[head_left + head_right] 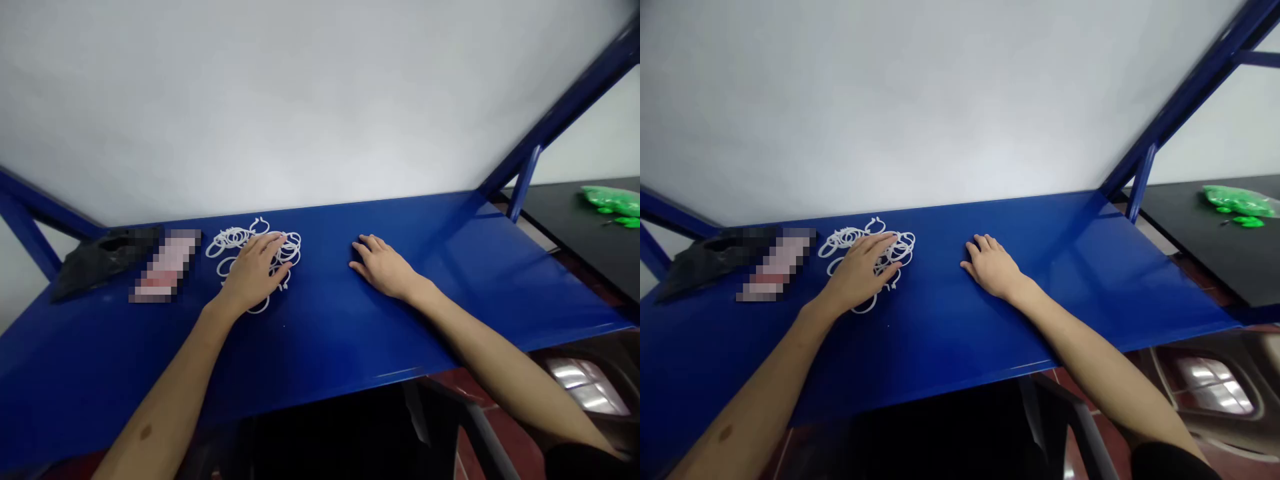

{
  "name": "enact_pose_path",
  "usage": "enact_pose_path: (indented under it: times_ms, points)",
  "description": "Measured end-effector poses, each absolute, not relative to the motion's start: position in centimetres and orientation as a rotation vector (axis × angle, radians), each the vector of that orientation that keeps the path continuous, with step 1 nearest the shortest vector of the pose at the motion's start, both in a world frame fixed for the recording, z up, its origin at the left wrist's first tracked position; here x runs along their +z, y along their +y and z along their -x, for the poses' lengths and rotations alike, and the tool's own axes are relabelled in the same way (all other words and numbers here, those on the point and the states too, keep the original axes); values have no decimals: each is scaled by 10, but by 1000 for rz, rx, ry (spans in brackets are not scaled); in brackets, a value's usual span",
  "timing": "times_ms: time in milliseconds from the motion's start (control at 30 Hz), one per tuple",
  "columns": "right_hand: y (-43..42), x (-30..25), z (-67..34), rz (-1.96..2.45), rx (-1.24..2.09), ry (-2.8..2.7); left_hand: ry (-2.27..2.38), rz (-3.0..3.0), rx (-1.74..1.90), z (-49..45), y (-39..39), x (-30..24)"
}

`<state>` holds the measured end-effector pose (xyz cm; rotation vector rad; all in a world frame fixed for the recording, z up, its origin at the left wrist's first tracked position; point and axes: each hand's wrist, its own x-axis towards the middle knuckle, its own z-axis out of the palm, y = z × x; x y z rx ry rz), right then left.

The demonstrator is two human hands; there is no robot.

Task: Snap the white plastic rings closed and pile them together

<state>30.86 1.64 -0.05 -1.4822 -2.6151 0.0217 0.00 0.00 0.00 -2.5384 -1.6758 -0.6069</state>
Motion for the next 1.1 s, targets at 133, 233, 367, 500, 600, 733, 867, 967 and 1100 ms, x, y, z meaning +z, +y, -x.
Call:
enact_pose_path:
  times_ms: [133,233,367,500,600,733,867,967,1100]
  points:
    - [16,0,-308,1516,53,-2618,-1566,2595,-733,-4,-4,6]
    - [16,2,-308,1531,83,-2612,-1541,2575,-711,-5,-4,6]
    - [15,3,-306,1531,60,-2629,-1520,2532,-694,-4,-1,2]
    - [16,2,-307,1518,26,-2638,-1435,2456,-840,-4,0,5]
    - [17,1,-308,1497,31,-2622,-1405,2318,-977,-5,-3,11]
    - [13,8,-304,1309,116,-2565,-1311,2238,-1048,-15,-13,17]
    - [-1,21,-291,1012,378,-2345,-1079,2378,-963,-36,-26,17]
    - [-10,24,-283,910,590,-2250,-894,2501,-882,-45,-32,16]
    - [-12,18,-281,891,691,-2204,-870,2548,-810,-42,-32,14]
